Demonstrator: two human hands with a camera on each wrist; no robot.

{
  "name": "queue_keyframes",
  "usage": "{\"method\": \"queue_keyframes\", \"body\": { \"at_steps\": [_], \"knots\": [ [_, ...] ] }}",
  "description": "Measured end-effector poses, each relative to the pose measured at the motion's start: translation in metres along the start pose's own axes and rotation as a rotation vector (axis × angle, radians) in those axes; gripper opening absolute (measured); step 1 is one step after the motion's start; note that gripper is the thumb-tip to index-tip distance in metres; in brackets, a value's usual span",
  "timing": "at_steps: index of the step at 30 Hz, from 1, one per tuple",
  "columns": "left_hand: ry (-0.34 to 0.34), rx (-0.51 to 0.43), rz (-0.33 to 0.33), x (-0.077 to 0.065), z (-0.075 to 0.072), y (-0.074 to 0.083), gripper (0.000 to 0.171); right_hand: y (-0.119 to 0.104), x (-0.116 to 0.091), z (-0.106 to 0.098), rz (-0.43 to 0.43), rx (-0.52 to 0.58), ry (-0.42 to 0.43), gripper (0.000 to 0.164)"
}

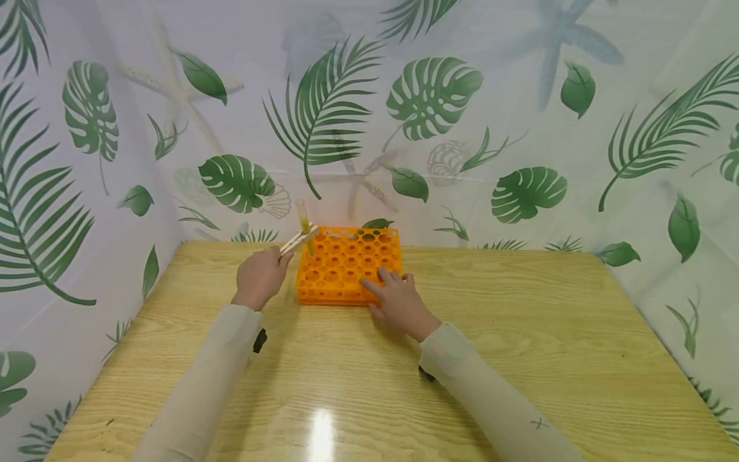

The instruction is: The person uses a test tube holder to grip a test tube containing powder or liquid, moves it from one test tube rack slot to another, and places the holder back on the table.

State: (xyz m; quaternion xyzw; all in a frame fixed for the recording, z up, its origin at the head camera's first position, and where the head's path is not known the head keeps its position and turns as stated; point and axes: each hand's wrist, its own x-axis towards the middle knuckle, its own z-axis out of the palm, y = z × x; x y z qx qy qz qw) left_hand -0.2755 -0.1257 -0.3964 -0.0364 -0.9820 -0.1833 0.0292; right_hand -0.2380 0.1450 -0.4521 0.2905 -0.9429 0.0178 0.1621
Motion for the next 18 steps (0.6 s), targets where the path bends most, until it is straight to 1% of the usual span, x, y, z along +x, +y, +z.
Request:
{"method": "queue_keyframes", "body": {
  "at_steps": [3,5,9,14,18],
  "knots": [
    [0.004,0.006,0.001,0.0006,-0.0002,-0.0009,0.038,-0.0001,0.0005,0.0003,0.009,-0.004,-0.014,0.045],
    [0.01,0.011,0.003,0.0011,-0.0002,-0.0013,0.038,0.0003,0.0008,0.0011,0.025,0.008,-0.036,0.045],
    [0.021,0.014,-0.002,0.0022,-0.0001,-0.0023,0.038,0.0007,0.0015,0.0026,0.044,-0.002,-0.069,0.047],
    [0.019,0.007,-0.022,0.0039,0.0011,-0.0036,0.039,0.0005,0.0015,0.0035,0.041,-0.013,-0.072,0.047],
    [0.02,0.007,-0.02,0.0039,0.0019,-0.0051,0.038,0.0002,0.0012,0.0027,0.036,-0.008,-0.066,0.046]
  ]
}}
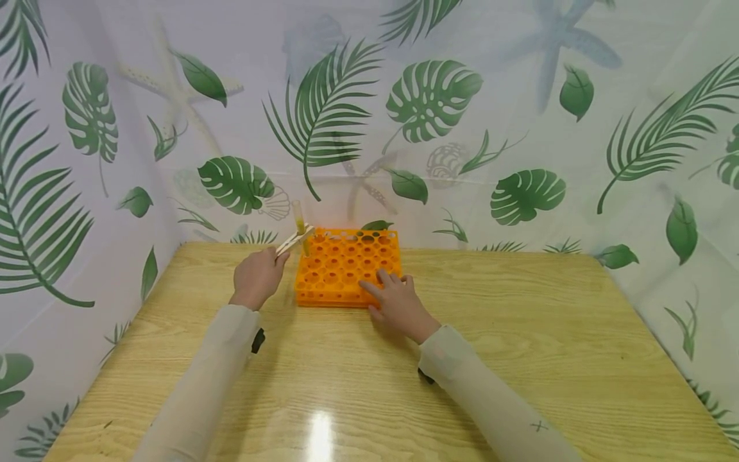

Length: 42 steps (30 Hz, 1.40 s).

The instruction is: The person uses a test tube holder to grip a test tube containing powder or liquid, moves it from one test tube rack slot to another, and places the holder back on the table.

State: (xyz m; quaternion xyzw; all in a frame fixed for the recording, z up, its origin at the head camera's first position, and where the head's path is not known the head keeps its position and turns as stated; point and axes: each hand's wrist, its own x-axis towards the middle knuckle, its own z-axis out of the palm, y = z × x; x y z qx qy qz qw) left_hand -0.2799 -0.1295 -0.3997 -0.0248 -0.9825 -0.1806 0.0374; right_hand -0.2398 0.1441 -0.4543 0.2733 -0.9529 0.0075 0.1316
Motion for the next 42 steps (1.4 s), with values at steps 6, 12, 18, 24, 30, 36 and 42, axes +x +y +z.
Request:
{"method": "queue_keyframes", "body": {
  "at_steps": [6,12,18,24,30,36,42],
  "knots": [
    [0.0,0.0,0.014,0.0,0.002,-0.002,0.039,-0.001,-0.002,-0.004,-0.009,0.042,0.019,0.046],
    [0.004,0.001,0.012,0.0,0.005,-0.003,0.038,-0.001,-0.003,-0.003,-0.034,0.012,0.07,0.045],
    [-0.003,-0.001,0.001,-0.001,0.007,-0.002,0.038,-0.001,-0.002,-0.002,-0.028,0.037,0.063,0.046],
    [-0.003,0.002,0.006,0.0,0.008,-0.003,0.038,0.001,-0.001,0.002,-0.018,-0.014,0.03,0.047],
    [-0.012,0.01,-0.002,0.001,0.009,-0.003,0.039,0.002,-0.001,0.003,-0.023,-0.022,0.033,0.046],
    [-0.024,0.008,-0.006,-0.002,0.01,-0.004,0.04,0.001,-0.001,0.002,-0.02,-0.021,0.028,0.047],
    [-0.035,0.002,-0.007,-0.002,0.012,-0.004,0.04,0.002,0.0,0.003,-0.01,-0.02,0.017,0.046]
  ]
}}
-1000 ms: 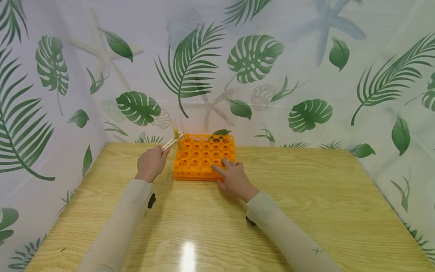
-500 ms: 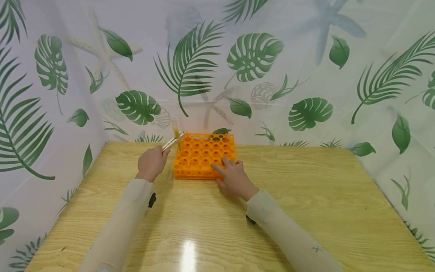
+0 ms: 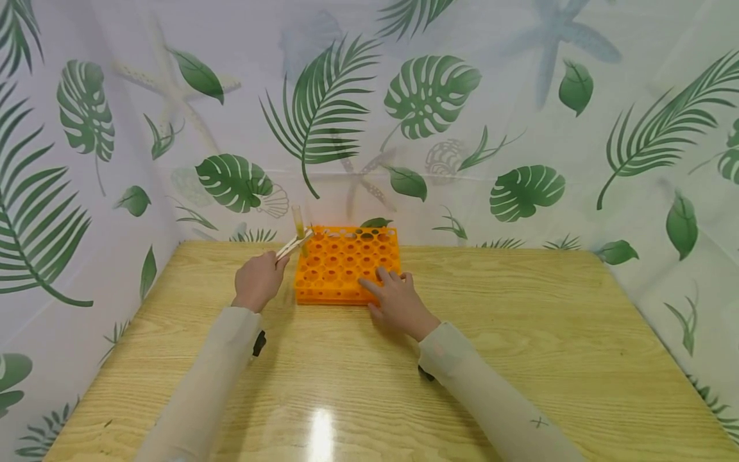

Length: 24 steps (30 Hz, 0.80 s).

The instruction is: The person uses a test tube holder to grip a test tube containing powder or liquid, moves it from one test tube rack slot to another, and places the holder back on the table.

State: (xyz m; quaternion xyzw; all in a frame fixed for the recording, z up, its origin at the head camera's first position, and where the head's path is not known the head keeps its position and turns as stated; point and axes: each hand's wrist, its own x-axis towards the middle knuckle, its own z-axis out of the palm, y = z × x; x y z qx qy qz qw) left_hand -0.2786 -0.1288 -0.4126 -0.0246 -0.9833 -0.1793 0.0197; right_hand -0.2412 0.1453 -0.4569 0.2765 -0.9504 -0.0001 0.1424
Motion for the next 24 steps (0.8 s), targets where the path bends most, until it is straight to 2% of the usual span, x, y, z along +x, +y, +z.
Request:
{"method": "queue_keyframes", "body": {
  "at_steps": [16,24],
  "knots": [
    [-0.012,-0.003,-0.009,-0.001,0.01,-0.003,0.04,-0.001,-0.001,-0.002,-0.009,0.021,0.014,0.045],
    [-0.011,-0.012,-0.007,-0.002,0.014,-0.005,0.04,-0.001,0.0,-0.002,-0.001,0.017,-0.012,0.046]
  ]
}}
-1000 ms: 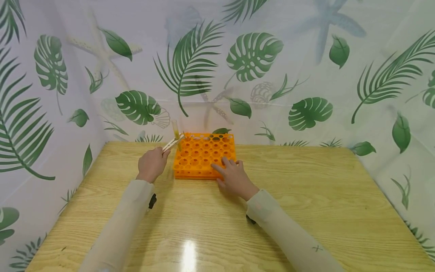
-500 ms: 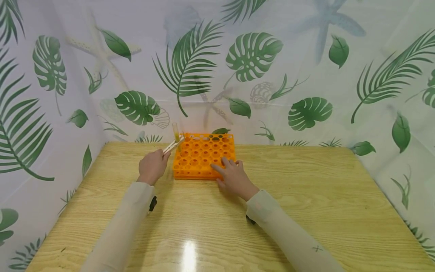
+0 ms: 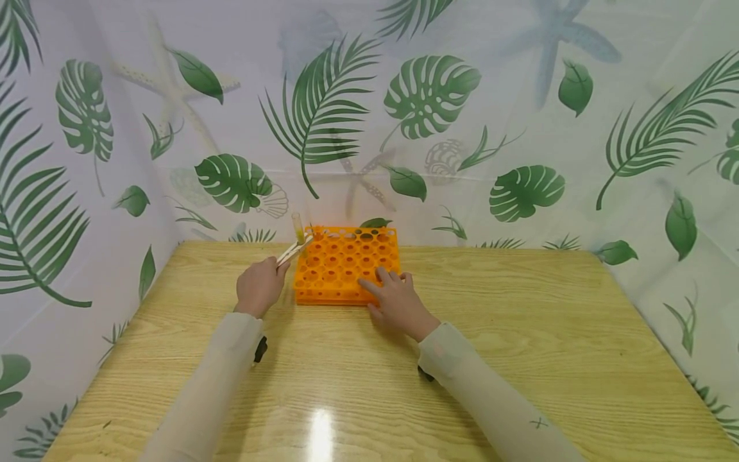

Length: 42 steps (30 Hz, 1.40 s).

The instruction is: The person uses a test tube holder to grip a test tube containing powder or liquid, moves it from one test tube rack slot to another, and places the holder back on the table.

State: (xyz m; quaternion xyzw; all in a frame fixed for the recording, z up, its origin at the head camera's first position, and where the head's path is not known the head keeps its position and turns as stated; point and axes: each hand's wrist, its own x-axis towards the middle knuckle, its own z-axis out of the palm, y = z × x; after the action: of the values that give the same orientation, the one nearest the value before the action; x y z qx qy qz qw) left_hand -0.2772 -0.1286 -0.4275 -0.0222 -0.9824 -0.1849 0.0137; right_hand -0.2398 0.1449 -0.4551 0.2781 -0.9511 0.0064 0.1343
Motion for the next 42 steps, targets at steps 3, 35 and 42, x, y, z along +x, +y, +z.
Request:
{"method": "queue_keyframes", "body": {
  "at_steps": [3,35,42],
  "knots": [
    [0.004,-0.005,0.003,0.0004,0.0016,-0.0003,0.039,0.0001,0.0,0.0003,0.0,-0.003,-0.001,0.046],
    [0.011,-0.014,0.023,0.0026,-0.0009,0.0001,0.041,0.0015,0.0002,0.001,-0.014,-0.003,0.03,0.046],
    [0.023,-0.009,0.025,0.0018,-0.0019,0.0023,0.041,0.0009,-0.0003,0.0014,-0.011,0.002,0.022,0.046]
  ]
}}
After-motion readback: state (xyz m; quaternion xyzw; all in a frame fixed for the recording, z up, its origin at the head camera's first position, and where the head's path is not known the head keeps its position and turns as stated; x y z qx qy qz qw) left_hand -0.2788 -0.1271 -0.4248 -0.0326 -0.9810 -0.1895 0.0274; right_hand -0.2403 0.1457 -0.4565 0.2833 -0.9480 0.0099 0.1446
